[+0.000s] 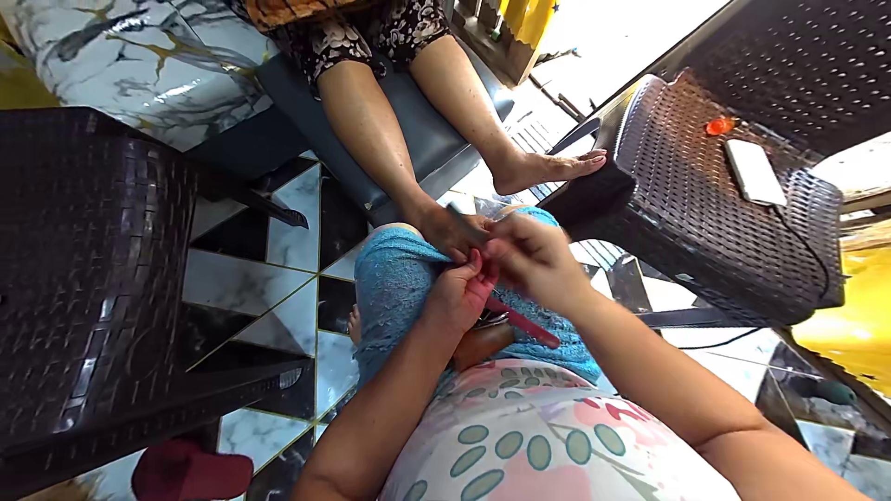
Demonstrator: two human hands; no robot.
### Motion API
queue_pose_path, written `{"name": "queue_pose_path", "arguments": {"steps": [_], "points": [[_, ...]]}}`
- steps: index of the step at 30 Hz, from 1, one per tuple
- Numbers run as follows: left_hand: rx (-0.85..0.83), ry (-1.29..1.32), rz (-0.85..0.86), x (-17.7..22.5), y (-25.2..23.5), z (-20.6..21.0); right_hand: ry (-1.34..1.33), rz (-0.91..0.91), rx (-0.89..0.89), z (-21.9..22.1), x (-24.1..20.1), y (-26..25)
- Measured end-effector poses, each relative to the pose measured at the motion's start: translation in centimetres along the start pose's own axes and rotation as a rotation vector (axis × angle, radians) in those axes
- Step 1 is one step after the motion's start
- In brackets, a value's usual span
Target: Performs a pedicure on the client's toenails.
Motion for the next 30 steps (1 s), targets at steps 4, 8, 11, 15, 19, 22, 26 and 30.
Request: {"name": "queue_pose_path", "arguments": {"steps": [4,8,11,15,19,22,26,30], "points": [[0.064,-0.002,0.003,-0.1,0.3,0.2,0.008,0.082,-0.031,3.2,1.1,-3.9],[0.076,0.043,-0.016,0.0,0.0,0.0,0.009,-0.031,0.198,3.1,1.9,-5.0],[0.063,-0.024,0.011,0.0,0.3,0.0,0.028,-0.109,0.036,3.5,1.7,-1.9],[0.028,0.003,0.005,0.1,0.1,0.1,0.473,-0.327,-0.016,0.7,1.8,2.2],[0.043,0.029,-0.019,0.0,-0.2,-0.1,0.778,-0.569,0.014,-1.0,3.3,4.7],[0.035,0.028,-0.021,-0.1,-0.2,-0.1,0.780,-0.644,-0.005,-0.7,4.3,5.2],[0.050,0.032,-0.029,0.1,-0.1,0.0,0.786,-0.620,0.005,-0.4,5.1,5.0],[0.066,0.029,-0.028,0.2,0.0,0.0,0.820,-0.544,0.085,-1.3,5.5,4.6]]}}
Point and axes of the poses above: each hand's wrist, its own y-axis away from the middle knuckle, its own z-axis out of the palm, x = y × z, the point moved 2 cm from there along -y, towards the middle knuckle, and after that the axes turned 7 degrees about -z, right-handed, at the moved point
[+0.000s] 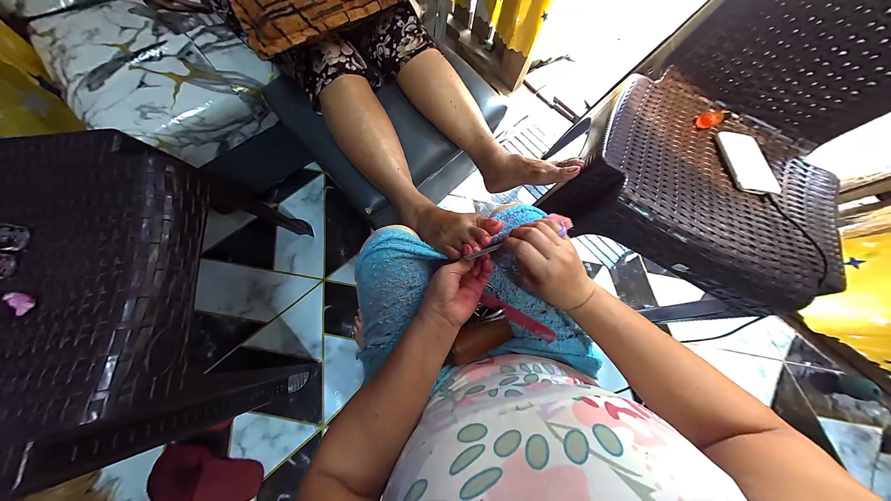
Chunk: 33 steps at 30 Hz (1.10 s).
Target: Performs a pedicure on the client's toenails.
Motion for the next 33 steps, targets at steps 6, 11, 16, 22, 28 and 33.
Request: {"name": "queue_pose_path", "arguments": {"steps": [6,11,16,22,28,33], "points": [[0.006,-0.011,-0.015,0.0,0.1,0.1,-0.042,0.144,-0.020,0.3,-0.3,-2.1],[-0.012,-0.030,-0.007,0.1,0.1,-0.2,-0.066,0.204,-0.129,-1.0,0.1,-2.0],[-0.040,-0.028,0.009,0.0,0.0,-0.3,-0.357,0.302,-0.139,-3.3,1.0,-2.7],[-0.013,-0.153,0.068,-0.6,0.2,0.0,-1.003,0.625,-0.229,1.8,-2.3,-9.2],[-0.008,-0.197,0.038,0.1,0.3,-0.2,-0.921,0.525,0.021,3.8,-0.6,-9.8],[-0.138,-0.542,-0.066,3.6,2.6,-0.6,-1.143,0.213,-0.460,-0.1,-1.7,-5.4]]}}
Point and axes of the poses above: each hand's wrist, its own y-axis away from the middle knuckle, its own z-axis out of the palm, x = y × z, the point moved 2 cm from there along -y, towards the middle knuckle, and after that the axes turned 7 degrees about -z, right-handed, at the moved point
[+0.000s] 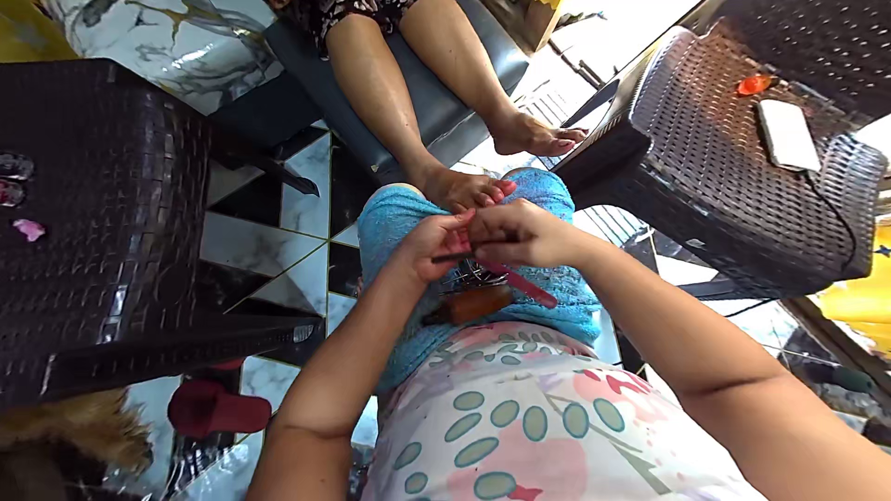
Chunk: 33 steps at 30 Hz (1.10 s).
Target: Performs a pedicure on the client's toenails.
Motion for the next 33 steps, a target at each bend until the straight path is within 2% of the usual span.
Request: {"name": "queue_pose_path", "arguments": {"steps": [2,4,8,9,13,16,18,20,22,24,26,28,30,32,33], "points": [[-0.044,-0.275,-0.013,1.5,1.9,-1.3,0.217,-0.013,-0.045,-0.1,-0.6,1.9],[0.053,-0.551,0.102,2.4,4.0,-2.9,0.480,0.032,-0.047,0.3,-1.0,3.1],[0.581,-0.917,0.612,2.3,6.7,-7.3,0.767,0.029,-0.020,2.8,-0.7,3.5],[0.666,-0.998,0.664,1.7,6.9,-8.6,0.809,0.018,-0.029,3.4,-0.6,3.5],[0.739,-1.134,0.583,-1.8,7.4,-11.0,0.760,0.029,-0.121,5.2,-0.9,3.3],[0.824,-1.028,0.568,-2.4,8.8,-11.0,0.773,0.102,-0.306,6.0,-1.0,3.3],[0.858,-0.993,0.651,-2.0,9.2,-10.3,0.771,0.124,-0.373,5.9,-0.9,3.1],[0.779,-1.037,0.766,-1.8,9.2,-8.6,0.739,0.133,-0.387,5.7,-0.9,3.0],[0.587,-1.197,0.806,-1.8,8.8,-6.2,0.692,0.161,-0.370,5.4,-1.5,3.1],[0.364,-1.418,0.813,-2.5,7.9,-4.1,0.630,0.169,-0.264,4.9,-2.5,3.2],[0.220,-1.527,0.842,-3.4,7.1,-2.6,0.549,0.137,-0.072,3.9,-3.3,3.5],[0.155,-1.470,0.858,-3.6,6.6,-1.6,0.364,0.116,0.140,2.5,-4.1,3.9],[0.088,-1.304,0.874,-3.1,6.4,-0.9,0.003,0.119,0.338,1.3,-4.6,4.4],[-0.030,-1.127,0.873,-2.5,6.2,-0.3,-0.345,0.092,0.477,0.8,-4.4,4.9],[-0.097,-1.086,0.879,-2.1,5.9,-0.2,-0.428,0.066,0.528,0.9,-4.1,5.0]]}}
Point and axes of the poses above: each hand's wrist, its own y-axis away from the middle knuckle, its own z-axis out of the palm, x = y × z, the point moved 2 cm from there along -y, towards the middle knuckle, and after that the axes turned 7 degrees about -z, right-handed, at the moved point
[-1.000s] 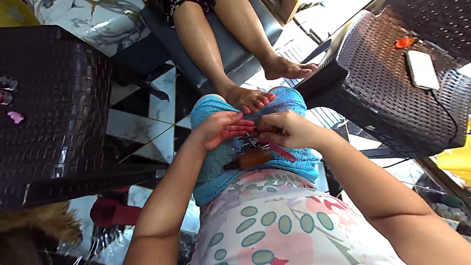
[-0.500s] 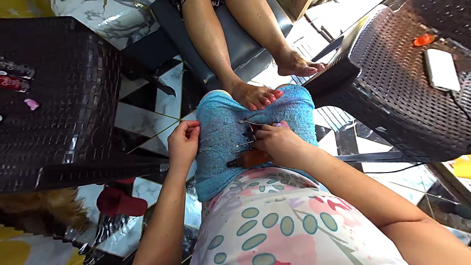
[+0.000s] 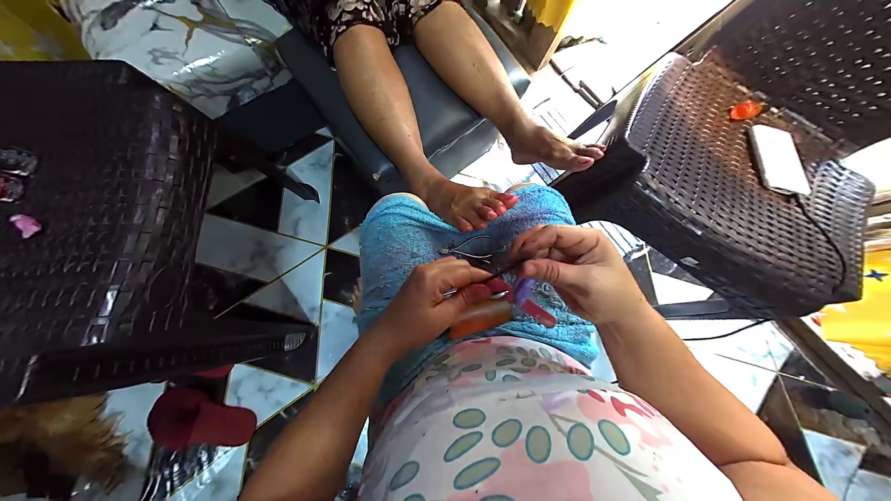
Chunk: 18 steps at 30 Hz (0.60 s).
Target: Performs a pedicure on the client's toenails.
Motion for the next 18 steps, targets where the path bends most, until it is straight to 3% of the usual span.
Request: {"name": "queue_pose_path", "arguments": {"steps": [2,4,9,12,18], "points": [[-0.028,-0.003,0.060,-0.4,-1.2,-0.4,-0.048,-0.014,0.086,-0.2,0.9,0.1],[0.058,-0.107,0.077,-1.5,-3.0,-1.1,-0.069,0.047,0.164,-0.4,1.7,0.2],[0.192,-0.362,-0.016,-4.0,-7.5,-1.5,0.072,0.277,0.301,-0.2,3.1,0.3],[0.229,-0.431,-0.051,-4.3,-8.5,-0.3,0.241,0.268,0.335,-0.2,3.9,0.3],[0.359,-0.426,-0.001,-4.6,-8.2,1.1,0.337,0.229,0.371,-0.3,4.6,-0.3]]}}
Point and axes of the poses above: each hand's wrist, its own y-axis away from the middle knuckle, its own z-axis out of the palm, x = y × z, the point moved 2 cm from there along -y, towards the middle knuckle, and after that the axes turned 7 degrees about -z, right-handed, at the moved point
